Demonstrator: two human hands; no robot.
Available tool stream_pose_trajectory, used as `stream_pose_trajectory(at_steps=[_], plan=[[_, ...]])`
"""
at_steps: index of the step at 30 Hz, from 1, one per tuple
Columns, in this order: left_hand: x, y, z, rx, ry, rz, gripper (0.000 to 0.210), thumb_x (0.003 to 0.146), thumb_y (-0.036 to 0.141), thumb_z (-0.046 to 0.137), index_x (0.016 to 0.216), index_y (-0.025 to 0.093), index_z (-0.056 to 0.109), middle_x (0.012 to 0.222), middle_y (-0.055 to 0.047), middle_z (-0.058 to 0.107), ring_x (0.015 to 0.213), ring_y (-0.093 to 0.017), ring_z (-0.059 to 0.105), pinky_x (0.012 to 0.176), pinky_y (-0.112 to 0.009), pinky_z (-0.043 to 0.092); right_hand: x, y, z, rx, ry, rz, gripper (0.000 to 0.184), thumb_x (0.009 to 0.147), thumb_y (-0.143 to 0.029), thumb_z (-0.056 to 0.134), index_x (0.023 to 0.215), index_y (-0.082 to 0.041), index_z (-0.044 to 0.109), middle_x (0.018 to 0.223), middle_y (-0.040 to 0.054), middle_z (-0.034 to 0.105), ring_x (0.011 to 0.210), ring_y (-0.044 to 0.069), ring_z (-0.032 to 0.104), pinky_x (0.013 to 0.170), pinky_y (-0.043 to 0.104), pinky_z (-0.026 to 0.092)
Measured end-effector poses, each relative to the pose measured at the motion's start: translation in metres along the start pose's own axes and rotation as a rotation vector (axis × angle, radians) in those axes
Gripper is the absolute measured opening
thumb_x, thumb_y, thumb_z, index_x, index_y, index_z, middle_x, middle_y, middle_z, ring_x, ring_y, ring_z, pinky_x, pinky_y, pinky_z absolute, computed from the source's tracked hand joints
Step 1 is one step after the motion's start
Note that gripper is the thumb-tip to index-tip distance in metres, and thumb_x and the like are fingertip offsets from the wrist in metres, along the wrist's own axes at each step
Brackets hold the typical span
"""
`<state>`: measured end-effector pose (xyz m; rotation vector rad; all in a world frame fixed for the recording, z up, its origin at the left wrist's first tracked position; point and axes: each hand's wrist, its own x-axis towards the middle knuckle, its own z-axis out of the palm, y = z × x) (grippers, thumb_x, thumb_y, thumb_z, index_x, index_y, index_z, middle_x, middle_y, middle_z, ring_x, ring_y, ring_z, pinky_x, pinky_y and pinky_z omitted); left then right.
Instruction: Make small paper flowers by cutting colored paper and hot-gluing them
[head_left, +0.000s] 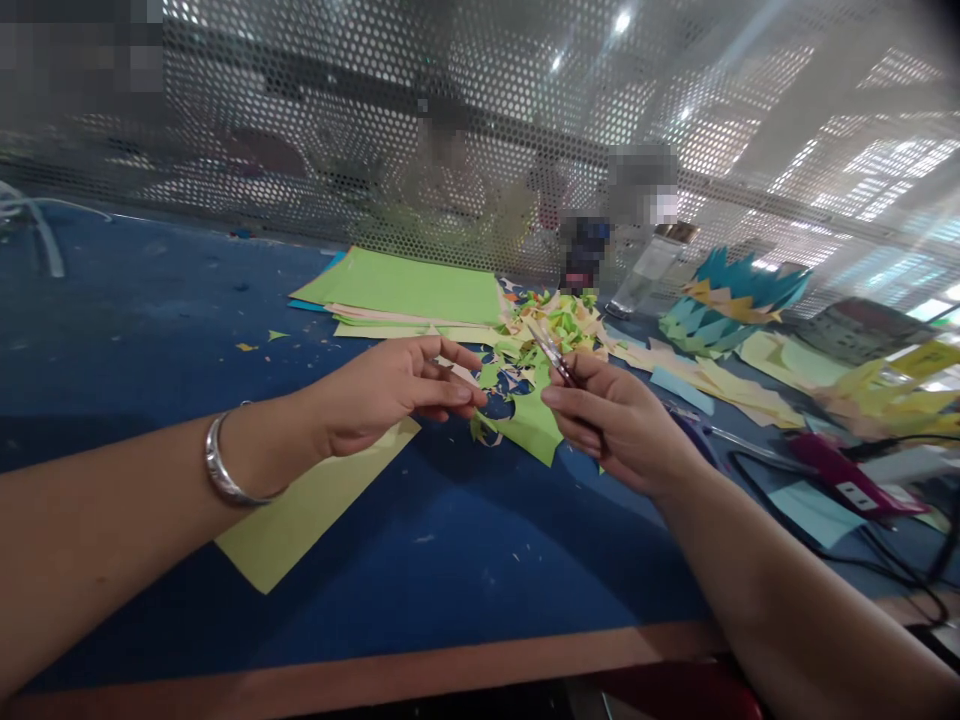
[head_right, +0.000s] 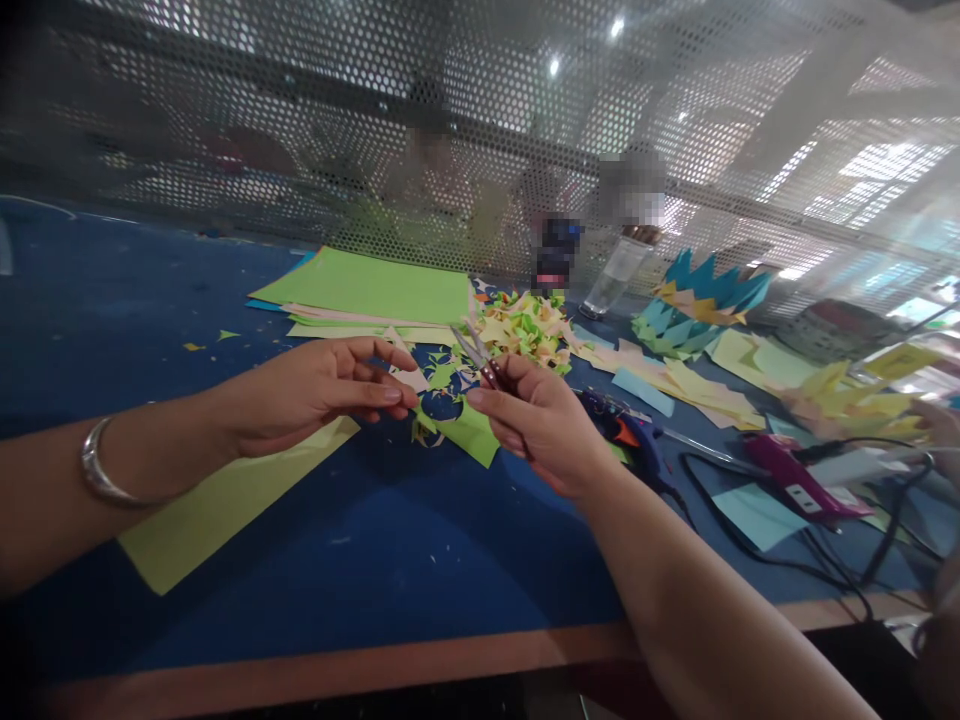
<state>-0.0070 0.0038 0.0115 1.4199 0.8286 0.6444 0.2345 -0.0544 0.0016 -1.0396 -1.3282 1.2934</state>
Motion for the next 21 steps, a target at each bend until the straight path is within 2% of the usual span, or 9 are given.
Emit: stream_pose_trajectory(at_steps=[6, 11, 17, 21], plan=[[-0.005, 0.002, 0.013, -0.137, 0.018, -0.109, 0.042, 0.081, 0.021, 0.078, 0.119, 0.018, 0.062, 0.100, -0.008, 0.078, 0.082, -0.013, 0.070, 0.064, -0.022, 0.044, -0.001, 0.003, 0.017, -0.294, 0.011, -0.088, 0.029, 0.083, -0.033, 0.078, 0.083, -0.021, 0.051, 0.067, -0.0071, 0.048, 0.046, 0.004, 0.038, 0.044, 0.023, 0.028], [-0.007, 0.004, 0.021, -0.211, 0.029, -0.140, 0.041, 0.084, 0.017, 0.075, 0.123, 0.017, 0.062, 0.104, -0.008, 0.077, 0.079, -0.011, 0.069, 0.060, -0.019, 0.043, -0.001, 0.006, 0.021, -0.510, 0.055, -0.206, 0.023, 0.085, -0.030, 0.073, 0.082, -0.021, 0.052, 0.074, -0.0045, 0.050, 0.057, 0.008, 0.043, 0.053, 0.026, 0.036], [-0.007, 0.005, 0.023, -0.307, 0.034, -0.140, 0.043, 0.085, 0.016, 0.074, 0.127, 0.019, 0.062, 0.105, -0.007, 0.077, 0.075, -0.007, 0.068, 0.058, -0.015, 0.044, -0.002, 0.005, 0.024, -0.527, 0.135, -0.223, 0.023, 0.083, -0.026, 0.071, 0.077, -0.021, 0.050, 0.070, -0.0058, 0.046, 0.054, 0.007, 0.040, 0.050, 0.025, 0.034], [-0.008, 0.006, 0.025, -0.317, 0.045, -0.143, 0.049, 0.085, 0.016, 0.075, 0.132, 0.021, 0.061, 0.108, -0.007, 0.077, 0.073, -0.008, 0.069, 0.058, -0.016, 0.046, -0.001, 0.003, 0.026, -0.477, 0.144, -0.195, 0.025, 0.083, -0.026, 0.072, 0.077, -0.021, 0.049, 0.067, -0.0063, 0.046, 0.052, 0.007, 0.038, 0.048, 0.024, 0.031]])
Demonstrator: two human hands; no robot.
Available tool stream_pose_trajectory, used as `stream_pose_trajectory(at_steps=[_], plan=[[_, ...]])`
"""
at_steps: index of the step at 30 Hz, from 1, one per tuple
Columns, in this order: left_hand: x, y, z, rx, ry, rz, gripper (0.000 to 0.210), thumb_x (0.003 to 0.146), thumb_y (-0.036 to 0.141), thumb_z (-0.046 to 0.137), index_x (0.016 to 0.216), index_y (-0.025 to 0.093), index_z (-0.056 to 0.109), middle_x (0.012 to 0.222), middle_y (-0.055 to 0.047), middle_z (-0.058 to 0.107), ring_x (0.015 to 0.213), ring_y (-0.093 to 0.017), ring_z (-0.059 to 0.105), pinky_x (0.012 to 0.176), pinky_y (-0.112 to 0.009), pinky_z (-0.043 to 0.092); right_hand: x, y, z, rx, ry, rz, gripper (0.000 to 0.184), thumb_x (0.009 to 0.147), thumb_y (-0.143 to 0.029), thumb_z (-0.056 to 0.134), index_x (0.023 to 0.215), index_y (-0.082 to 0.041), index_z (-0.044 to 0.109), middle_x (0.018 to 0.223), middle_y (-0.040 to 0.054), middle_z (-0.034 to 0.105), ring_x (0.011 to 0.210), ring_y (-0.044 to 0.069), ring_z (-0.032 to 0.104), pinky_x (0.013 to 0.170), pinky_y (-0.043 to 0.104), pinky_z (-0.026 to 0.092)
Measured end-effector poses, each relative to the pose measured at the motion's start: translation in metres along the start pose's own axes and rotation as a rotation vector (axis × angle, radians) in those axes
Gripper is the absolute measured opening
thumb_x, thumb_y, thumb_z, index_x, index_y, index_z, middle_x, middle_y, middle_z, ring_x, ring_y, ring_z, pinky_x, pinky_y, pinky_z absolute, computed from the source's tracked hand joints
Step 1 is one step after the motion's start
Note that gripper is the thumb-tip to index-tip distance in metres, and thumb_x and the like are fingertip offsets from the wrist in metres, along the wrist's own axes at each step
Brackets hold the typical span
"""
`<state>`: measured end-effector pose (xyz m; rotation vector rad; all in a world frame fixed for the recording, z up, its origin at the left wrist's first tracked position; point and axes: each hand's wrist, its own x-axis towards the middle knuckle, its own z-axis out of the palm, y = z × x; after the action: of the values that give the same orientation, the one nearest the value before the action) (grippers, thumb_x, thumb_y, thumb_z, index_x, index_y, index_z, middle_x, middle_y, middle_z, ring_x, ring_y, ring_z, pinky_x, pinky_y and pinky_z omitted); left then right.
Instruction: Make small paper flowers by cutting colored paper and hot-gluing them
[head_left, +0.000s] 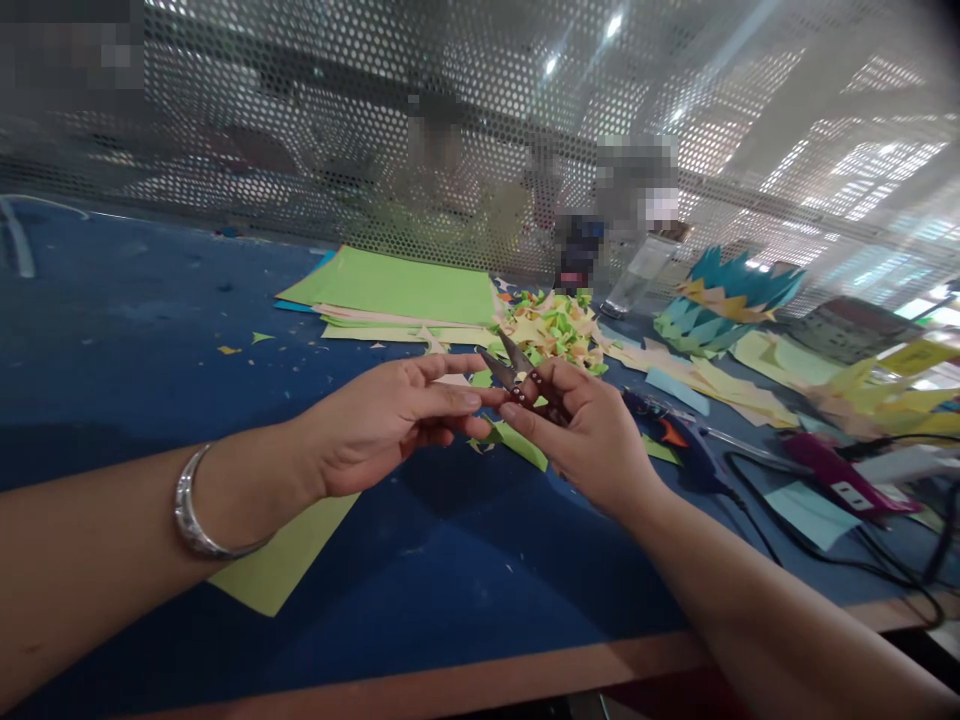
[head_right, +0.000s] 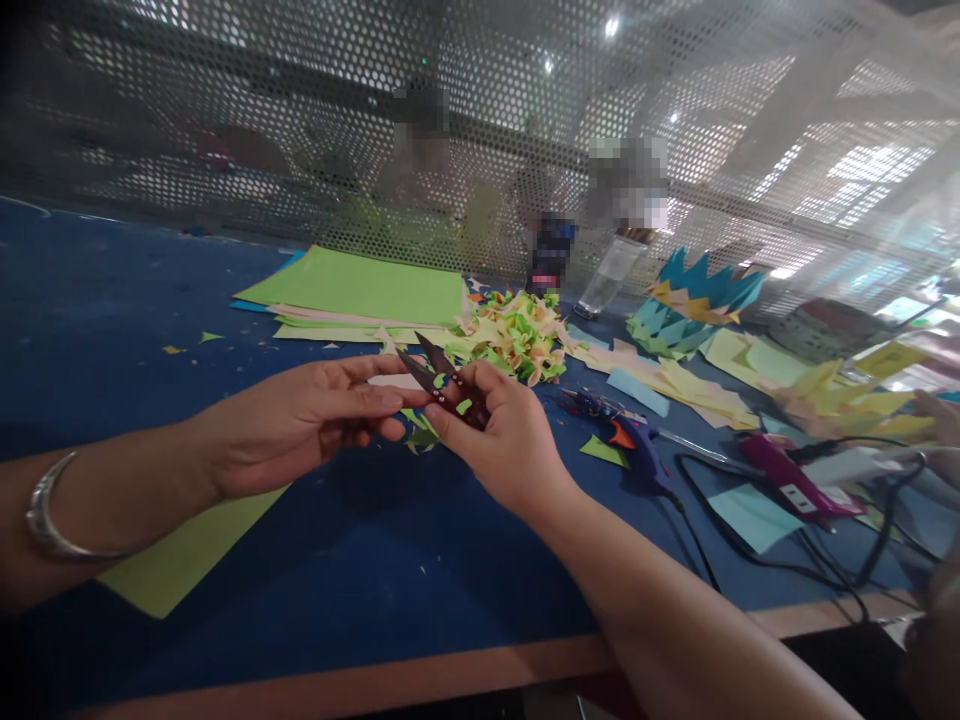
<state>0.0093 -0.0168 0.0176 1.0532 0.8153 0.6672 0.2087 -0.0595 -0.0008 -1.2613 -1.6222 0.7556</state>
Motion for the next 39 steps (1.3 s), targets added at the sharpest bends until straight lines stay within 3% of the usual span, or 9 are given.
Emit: stream_pose_trajectory(at_steps=[9, 16, 21, 23, 29, 33, 39], plan=[[-0.002, -0.004, 0.002, 0.038, -0.009, 0.103, 0.057, 0.084, 0.016, 0.074, 0.137, 0.030, 0.058, 0.128, -0.006, 0.071, 0.077, -0.013, 0.072, 0.059, -0.025, 0.047, -0.001, 0.001, -0.001, 0.198, 0.025, 0.093, 0.034, 0.080, -0.036, 0.079, 0.081, -0.023, 0.048, 0.072, -0.0037, 0.050, 0.052, 0.008, 0.040, 0.042, 0.023, 0.026], [0.013, -0.005, -0.015, 0.178, 0.200, 0.308, 0.045, 0.079, 0.016, 0.076, 0.122, 0.018, 0.064, 0.117, -0.009, 0.074, 0.091, -0.017, 0.070, 0.077, -0.027, 0.052, -0.003, 0.002, -0.005, 0.268, 0.044, 0.121, 0.030, 0.082, -0.032, 0.078, 0.082, -0.023, 0.049, 0.081, -0.0005, 0.059, 0.050, 0.005, 0.041, 0.039, 0.023, 0.025], [0.025, 0.006, -0.039, 0.474, 0.379, 0.538, 0.033, 0.076, 0.026, 0.079, 0.107, 0.017, 0.069, 0.104, -0.008, 0.074, 0.094, -0.019, 0.068, 0.087, -0.032, 0.052, -0.006, 0.002, -0.007, 0.262, -0.059, 0.120, 0.027, 0.086, -0.034, 0.075, 0.085, -0.022, 0.051, 0.077, -0.0009, 0.065, 0.041, 0.003, 0.038, 0.037, 0.023, 0.027], [0.029, 0.009, -0.049, 0.638, 0.376, 0.574, 0.026, 0.078, 0.030, 0.076, 0.100, 0.018, 0.072, 0.103, -0.008, 0.075, 0.093, -0.020, 0.068, 0.087, -0.032, 0.051, -0.006, 0.001, -0.008, 0.243, -0.074, 0.119, 0.026, 0.087, -0.034, 0.074, 0.084, -0.022, 0.050, 0.075, -0.0004, 0.068, 0.037, 0.003, 0.037, 0.036, 0.024, 0.028], [0.035, 0.012, -0.063, 1.094, 0.326, 0.532, 0.018, 0.083, 0.037, 0.068, 0.091, 0.024, 0.077, 0.088, -0.005, 0.078, 0.079, -0.021, 0.068, 0.073, -0.031, 0.045, -0.005, 0.001, -0.013, 0.231, -0.005, 0.089, 0.030, 0.085, -0.033, 0.075, 0.081, -0.022, 0.048, 0.077, -0.0006, 0.069, 0.036, 0.003, 0.040, 0.034, 0.024, 0.029], [0.035, 0.014, -0.064, 1.144, 0.346, 0.549, 0.020, 0.083, 0.037, 0.065, 0.094, 0.024, 0.078, 0.094, -0.006, 0.078, 0.082, -0.021, 0.067, 0.073, -0.030, 0.044, -0.003, 0.006, -0.018, 0.207, 0.068, 0.065, 0.028, 0.084, -0.034, 0.076, 0.084, -0.023, 0.050, 0.080, -0.0004, 0.066, 0.039, 0.003, 0.040, 0.034, 0.024, 0.028], [0.031, 0.019, -0.065, 1.128, 0.325, 0.426, 0.027, 0.082, 0.045, 0.066, 0.090, 0.021, 0.076, 0.069, -0.006, 0.073, 0.063, -0.021, 0.064, 0.063, -0.031, 0.038, 0.002, 0.012, -0.025, 0.157, 0.108, 0.015, 0.025, 0.086, -0.035, 0.074, 0.091, -0.023, 0.052, 0.077, -0.0008, 0.066, 0.037, 0.004, 0.040, 0.035, 0.025, 0.027]])
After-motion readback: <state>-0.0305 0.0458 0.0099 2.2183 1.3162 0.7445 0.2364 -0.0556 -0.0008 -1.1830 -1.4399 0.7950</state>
